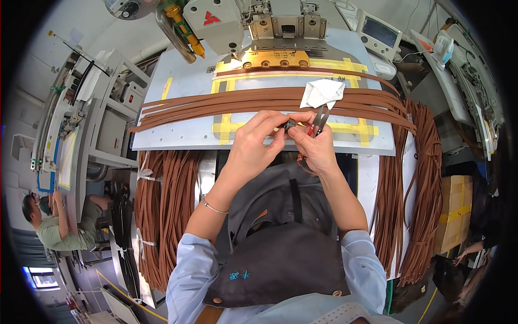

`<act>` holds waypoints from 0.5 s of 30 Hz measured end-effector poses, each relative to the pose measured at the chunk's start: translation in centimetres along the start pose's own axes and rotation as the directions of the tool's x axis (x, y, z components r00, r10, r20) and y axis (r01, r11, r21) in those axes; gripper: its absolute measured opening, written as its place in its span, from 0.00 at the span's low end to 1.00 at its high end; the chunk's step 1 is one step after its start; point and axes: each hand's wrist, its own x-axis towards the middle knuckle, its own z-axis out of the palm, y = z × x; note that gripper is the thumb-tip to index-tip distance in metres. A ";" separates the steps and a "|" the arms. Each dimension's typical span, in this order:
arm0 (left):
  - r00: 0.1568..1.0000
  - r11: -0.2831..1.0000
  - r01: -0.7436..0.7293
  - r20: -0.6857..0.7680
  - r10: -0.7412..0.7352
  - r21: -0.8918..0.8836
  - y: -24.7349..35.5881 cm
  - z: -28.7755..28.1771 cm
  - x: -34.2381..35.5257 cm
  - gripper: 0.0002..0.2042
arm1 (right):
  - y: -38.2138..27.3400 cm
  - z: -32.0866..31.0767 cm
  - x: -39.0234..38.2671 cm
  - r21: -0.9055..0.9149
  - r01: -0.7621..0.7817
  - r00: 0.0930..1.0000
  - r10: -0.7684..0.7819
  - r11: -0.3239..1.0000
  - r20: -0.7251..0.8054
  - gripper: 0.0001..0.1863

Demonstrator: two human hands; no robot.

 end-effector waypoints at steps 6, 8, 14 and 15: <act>0.991 1.000 -0.001 -0.130 0.004 0.024 -0.5 1.0 -0.2 0.09 | 0.8 1.0 0.1 -0.027 0.150 0.987 -0.151 0.988 -0.049 0.14; 0.992 0.998 0.070 -0.104 -0.070 -0.007 -0.2 0.7 0.1 0.07 | 0.9 1.2 0.2 -0.005 0.174 0.983 -0.174 0.985 -0.058 0.15; 0.992 0.990 0.125 -0.041 -0.123 0.058 -1.2 0.3 0.2 0.03 | 0.0 0.2 0.5 -0.118 0.055 0.998 -0.053 0.991 0.019 0.16; 0.995 0.993 0.072 -0.074 -0.065 0.096 -1.4 0.3 0.3 0.02 | -0.3 0.2 0.6 -0.191 -0.048 0.998 0.057 0.980 0.041 0.16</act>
